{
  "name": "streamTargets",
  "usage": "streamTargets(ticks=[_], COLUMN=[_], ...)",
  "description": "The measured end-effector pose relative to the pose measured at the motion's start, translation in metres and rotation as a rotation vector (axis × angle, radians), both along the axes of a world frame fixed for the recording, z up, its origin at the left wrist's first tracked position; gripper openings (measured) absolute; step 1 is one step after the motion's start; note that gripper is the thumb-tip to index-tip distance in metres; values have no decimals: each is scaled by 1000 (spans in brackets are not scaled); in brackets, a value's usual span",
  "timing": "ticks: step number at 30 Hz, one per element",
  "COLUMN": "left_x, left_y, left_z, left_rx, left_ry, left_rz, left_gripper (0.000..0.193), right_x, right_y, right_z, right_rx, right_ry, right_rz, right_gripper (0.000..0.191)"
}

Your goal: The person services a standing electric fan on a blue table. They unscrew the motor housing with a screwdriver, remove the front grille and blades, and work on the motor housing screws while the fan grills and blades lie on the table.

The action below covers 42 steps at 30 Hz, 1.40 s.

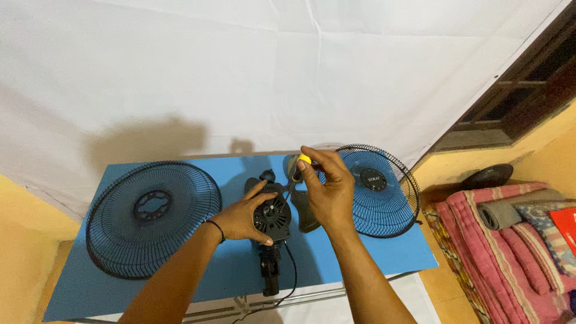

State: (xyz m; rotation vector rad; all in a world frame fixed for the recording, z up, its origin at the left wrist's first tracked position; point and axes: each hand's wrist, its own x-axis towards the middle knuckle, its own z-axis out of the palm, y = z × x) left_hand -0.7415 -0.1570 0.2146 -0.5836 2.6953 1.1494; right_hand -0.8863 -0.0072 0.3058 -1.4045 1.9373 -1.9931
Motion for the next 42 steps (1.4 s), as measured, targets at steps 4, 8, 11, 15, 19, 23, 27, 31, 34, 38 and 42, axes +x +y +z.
streamTargets(ticks=[4, 8, 11, 15, 19, 23, 27, 31, 34, 38, 42], left_x=[0, 1, 1, 1, 1, 1, 2, 2, 4, 4, 3], left_y=[0, -2, -2, 1, 2, 2, 3, 1, 1, 1, 0], left_z=[-2, -5, -7, -5, -1, 1, -1, -1, -1, -3, -3], left_rx=[-24, 5, -13, -7, 18, -7, -2, -20, -18, -6, 6], left_ry=[-9, 42, 48, 35, 21, 10, 10, 7, 29, 23, 53], left_rz=[3, -6, -17, -2, 9, -1, 7, -10, -9, -5, -5], left_gripper=[126, 124, 123, 124, 124, 123, 125, 124, 124, 125, 124], right_x=[0, 2, -4, -10, -8, -9, -10, -6, -5, -6, -3], right_y=[3, -1, -2, 3, 1, 0, -1, -2, -1, 2, 0], right_z=[1, -3, -5, -7, -10, -10, -8, -7, -3, 1, 2], right_rx=[-22, -100, -1, 4, -47, -44, -77, -72, -51, 36, -35], right_ry=[-65, 55, -132, -224, -76, -214, -286, -53, -4, -6, 77], right_rz=[109, 82, 80, 220, 145, 173, 224, 62, 30, 97, 61], right_gripper=[30, 29, 28, 32, 31, 32, 31, 26, 23, 28, 23])
